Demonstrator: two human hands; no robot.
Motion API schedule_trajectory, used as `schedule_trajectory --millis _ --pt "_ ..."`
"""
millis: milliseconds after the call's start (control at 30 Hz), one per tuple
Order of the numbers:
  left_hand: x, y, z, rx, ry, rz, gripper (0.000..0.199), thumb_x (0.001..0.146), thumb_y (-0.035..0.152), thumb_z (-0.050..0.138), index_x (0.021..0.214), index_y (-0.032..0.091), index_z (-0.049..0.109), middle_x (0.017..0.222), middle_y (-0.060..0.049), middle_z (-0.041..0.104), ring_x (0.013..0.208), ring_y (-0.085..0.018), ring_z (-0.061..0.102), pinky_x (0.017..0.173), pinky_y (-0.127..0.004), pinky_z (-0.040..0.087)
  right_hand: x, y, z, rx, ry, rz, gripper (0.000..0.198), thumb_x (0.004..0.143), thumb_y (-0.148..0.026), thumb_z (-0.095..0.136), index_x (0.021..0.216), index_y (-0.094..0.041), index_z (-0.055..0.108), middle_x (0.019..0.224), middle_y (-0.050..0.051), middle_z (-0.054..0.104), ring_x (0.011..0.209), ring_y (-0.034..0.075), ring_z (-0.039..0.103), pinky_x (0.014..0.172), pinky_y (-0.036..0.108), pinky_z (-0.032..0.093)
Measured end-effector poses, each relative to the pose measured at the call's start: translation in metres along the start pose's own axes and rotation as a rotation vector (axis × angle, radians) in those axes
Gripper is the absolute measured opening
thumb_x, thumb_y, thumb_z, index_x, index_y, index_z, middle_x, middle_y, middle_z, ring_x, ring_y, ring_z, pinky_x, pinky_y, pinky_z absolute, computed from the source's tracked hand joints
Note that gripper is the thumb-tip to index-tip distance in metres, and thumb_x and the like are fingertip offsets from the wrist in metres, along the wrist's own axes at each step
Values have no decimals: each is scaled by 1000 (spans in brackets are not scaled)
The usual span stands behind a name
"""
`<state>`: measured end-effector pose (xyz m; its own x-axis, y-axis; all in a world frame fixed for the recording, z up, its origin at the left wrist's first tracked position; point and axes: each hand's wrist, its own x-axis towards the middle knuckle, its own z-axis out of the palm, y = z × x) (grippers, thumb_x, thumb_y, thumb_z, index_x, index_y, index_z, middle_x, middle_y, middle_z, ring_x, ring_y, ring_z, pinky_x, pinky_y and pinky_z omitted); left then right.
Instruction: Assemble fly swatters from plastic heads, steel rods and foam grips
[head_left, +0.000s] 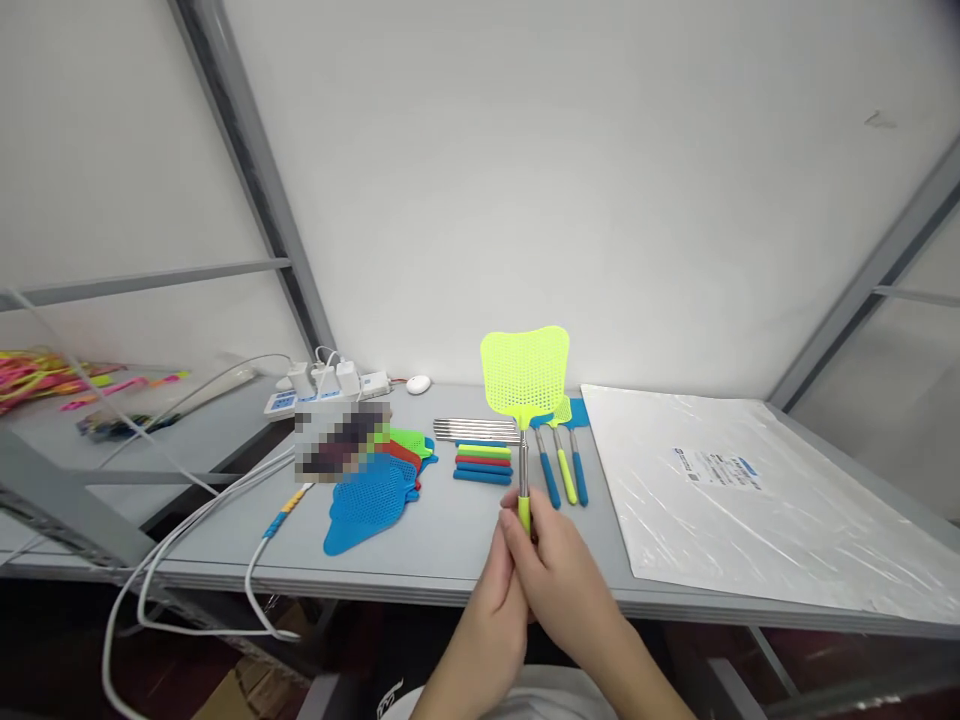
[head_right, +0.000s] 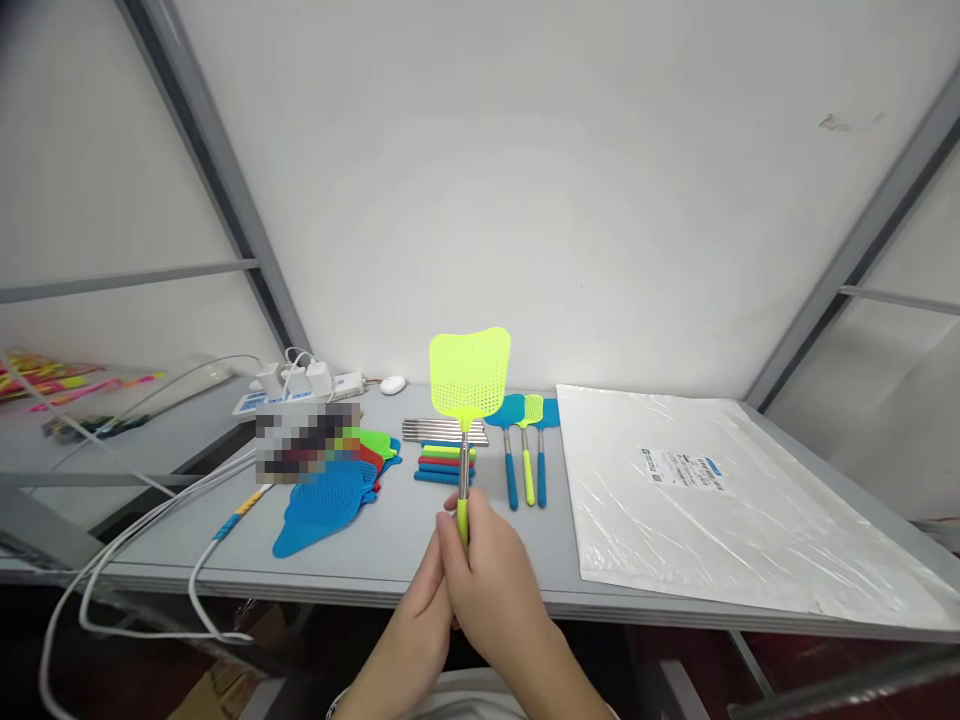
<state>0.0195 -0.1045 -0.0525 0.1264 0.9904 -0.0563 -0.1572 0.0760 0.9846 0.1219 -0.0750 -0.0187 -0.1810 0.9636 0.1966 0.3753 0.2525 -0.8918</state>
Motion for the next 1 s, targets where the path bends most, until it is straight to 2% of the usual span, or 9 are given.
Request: schedule_trajectory --millis 33,100,167,233,333,400,533,767,1000 --pt "0 4 -3 58 -6 33 44 93 48 52 131 27 55 118 -11 60 119 -25 52 86 -34 50 0 3 0 -71 -8 1 27 97 -45 40 87 -23 53 73 -1 59 65 17 54 58 27 37" --pt "1 15 -8 180 -102 116 42 94 40 52 134 27 55 125 -12 59 124 -27 49 96 -40 47 4 9 -7 -182 38 -1 35 98 -47 35 75 -23 48 69 0 57 62 17 51 56 28 34" --pt "4 24 -12 332 -220 220 38 95 32 50 132 28 57 127 -10 59 121 -26 51 101 -42 44 13 13 -23 -248 106 13 38 98 -50 33 74 -24 47 67 0 57 61 18 52 57 28 33" --pt "11 27 -10 501 -265 325 36 95 27 47 129 29 60 127 -8 59 119 -24 52 105 -40 40 27 14 -44 -333 171 49 40 98 -52 29 80 -24 51 67 0 59 62 19 55 59 28 35" --pt "33 18 1 730 -185 438 36 95 25 45 129 28 57 121 -9 60 116 -25 52 103 -40 40 54 19 -71 -540 237 164 41 100 -47 20 110 -24 53 78 3 65 73 20 61 64 28 39" --pt "53 6 12 902 -85 469 39 93 25 47 131 23 53 116 -12 58 114 -28 50 98 -43 41 76 27 -81 -599 271 241 41 100 -38 22 131 -18 41 87 8 67 80 24 64 65 30 40" --pt "88 -15 34 1158 26 408 39 87 30 57 123 17 54 107 -13 55 103 -30 50 85 -43 44 110 52 -80 -688 248 361 33 96 -24 31 122 -9 44 89 17 67 82 29 66 66 34 40" --pt "99 -25 42 1223 37 478 29 89 32 55 115 19 56 103 -10 53 98 -29 48 82 -42 42 121 71 -66 -795 217 417 23 94 -20 34 113 -11 45 101 19 65 93 29 65 72 35 43" --pt "96 -23 39 1202 28 485 22 90 29 53 110 21 58 100 -9 52 98 -28 48 84 -41 43 117 73 -61 -822 142 348 25 92 -16 39 115 -12 49 110 18 63 99 27 64 75 32 41"
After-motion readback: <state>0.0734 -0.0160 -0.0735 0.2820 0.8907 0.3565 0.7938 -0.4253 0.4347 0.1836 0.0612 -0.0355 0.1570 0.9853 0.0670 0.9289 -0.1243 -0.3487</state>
